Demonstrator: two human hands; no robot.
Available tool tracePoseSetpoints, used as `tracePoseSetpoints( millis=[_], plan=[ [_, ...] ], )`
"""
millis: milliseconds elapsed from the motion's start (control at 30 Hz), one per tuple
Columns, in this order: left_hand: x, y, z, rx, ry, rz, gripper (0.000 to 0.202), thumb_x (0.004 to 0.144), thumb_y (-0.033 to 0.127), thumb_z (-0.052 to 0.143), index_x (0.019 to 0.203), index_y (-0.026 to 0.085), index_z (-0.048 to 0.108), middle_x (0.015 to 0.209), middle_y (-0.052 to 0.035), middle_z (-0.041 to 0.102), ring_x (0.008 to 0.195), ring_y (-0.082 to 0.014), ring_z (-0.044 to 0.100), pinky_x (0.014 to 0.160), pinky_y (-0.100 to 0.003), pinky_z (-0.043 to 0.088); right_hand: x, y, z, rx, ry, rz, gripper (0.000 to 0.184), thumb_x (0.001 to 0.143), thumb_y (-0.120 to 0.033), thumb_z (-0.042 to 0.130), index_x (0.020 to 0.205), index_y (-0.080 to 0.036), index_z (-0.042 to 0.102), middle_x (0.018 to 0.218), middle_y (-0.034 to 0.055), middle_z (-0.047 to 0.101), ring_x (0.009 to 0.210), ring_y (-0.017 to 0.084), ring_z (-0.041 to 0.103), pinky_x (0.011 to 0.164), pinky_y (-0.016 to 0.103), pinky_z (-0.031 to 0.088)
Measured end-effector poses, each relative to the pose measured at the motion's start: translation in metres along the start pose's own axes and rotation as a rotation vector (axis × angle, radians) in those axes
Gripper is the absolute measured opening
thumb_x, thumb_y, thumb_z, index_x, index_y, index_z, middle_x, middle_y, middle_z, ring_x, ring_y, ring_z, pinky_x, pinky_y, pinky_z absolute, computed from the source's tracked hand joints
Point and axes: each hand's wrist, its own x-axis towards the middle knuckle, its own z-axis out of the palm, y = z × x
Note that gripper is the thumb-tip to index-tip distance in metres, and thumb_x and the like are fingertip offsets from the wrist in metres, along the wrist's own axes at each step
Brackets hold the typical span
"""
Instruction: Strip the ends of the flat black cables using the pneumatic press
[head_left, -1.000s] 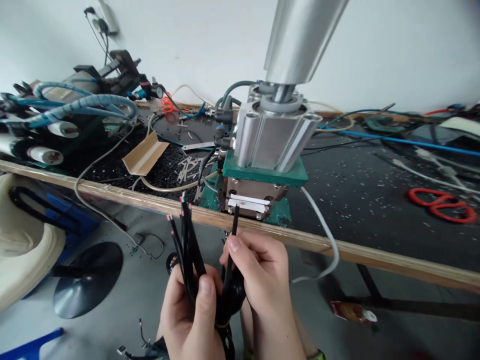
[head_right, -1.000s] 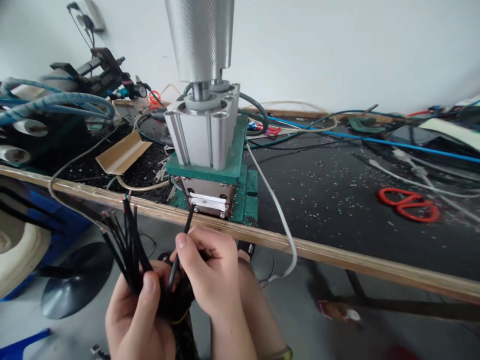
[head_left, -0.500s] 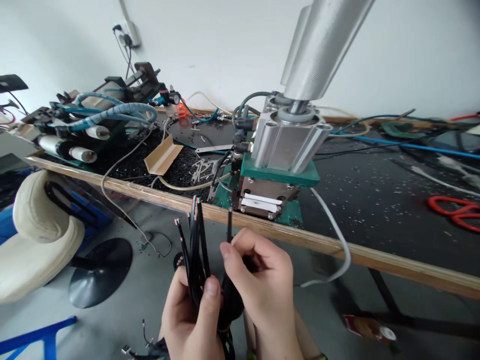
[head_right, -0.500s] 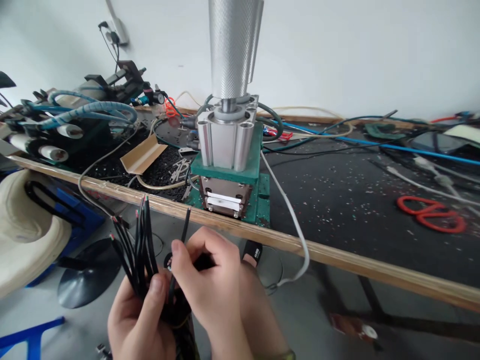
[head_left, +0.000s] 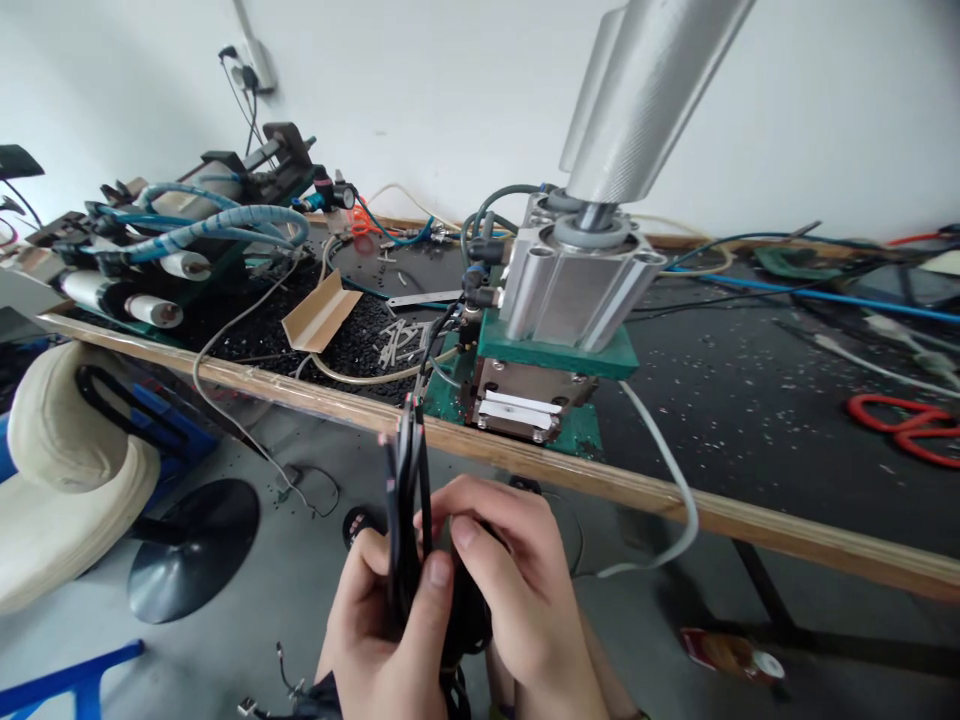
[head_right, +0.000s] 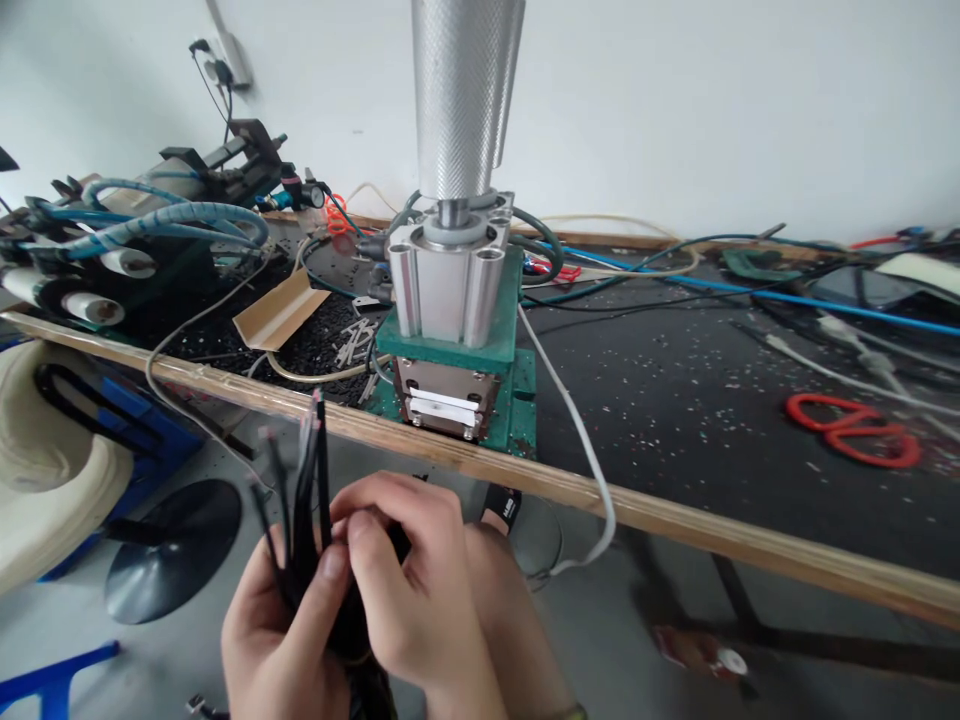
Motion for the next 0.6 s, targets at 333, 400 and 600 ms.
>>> tracePoseSetpoints(
  millis=[333, 400, 600],
  plan=[
    [-0.002, -0.009, 0.004, 0.043, -0.067, 0.021, 0.048, 0.074, 0.053, 0.113, 0.079, 0.021, 0.077, 0.079, -0.0005, 0.079, 0.066, -0.0109, 0.066, 0.063, -0.015, 0.055, 0.004, 0.015, -0.004, 0.261, 0.205, 0.273, 0.049, 0.098, -0.042, 0.078, 0.058, -0.022, 0.059, 0.054, -0.0045, 0.048, 0.053, 0.012, 0.038, 0.052, 0.028, 0.028],
    [-0.002, -0.009, 0.008, 0.041, -0.045, 0.042, 0.046, 0.075, 0.054, 0.112, 0.08, 0.021, 0.08, 0.078, 0.0001, 0.078, 0.065, -0.0102, 0.065, 0.063, -0.014, 0.054, 0.009, 0.019, -0.005, 0.266, 0.242, 0.278, 0.047, 0.094, -0.042, 0.078, 0.054, -0.022, 0.063, 0.051, -0.0033, 0.051, 0.051, 0.012, 0.039, 0.052, 0.028, 0.03],
    [0.001, -0.01, 0.013, 0.061, -0.056, 0.117, 0.043, 0.076, 0.052, 0.112, 0.082, 0.022, 0.082, 0.076, -0.0004, 0.078, 0.061, -0.0123, 0.066, 0.059, -0.018, 0.055, 0.017, 0.023, -0.007, 0.275, 0.301, 0.295, 0.05, 0.092, -0.045, 0.077, 0.049, -0.023, 0.066, 0.049, 0.0006, 0.058, 0.049, 0.014, 0.046, 0.053, 0.029, 0.034]
  ],
)
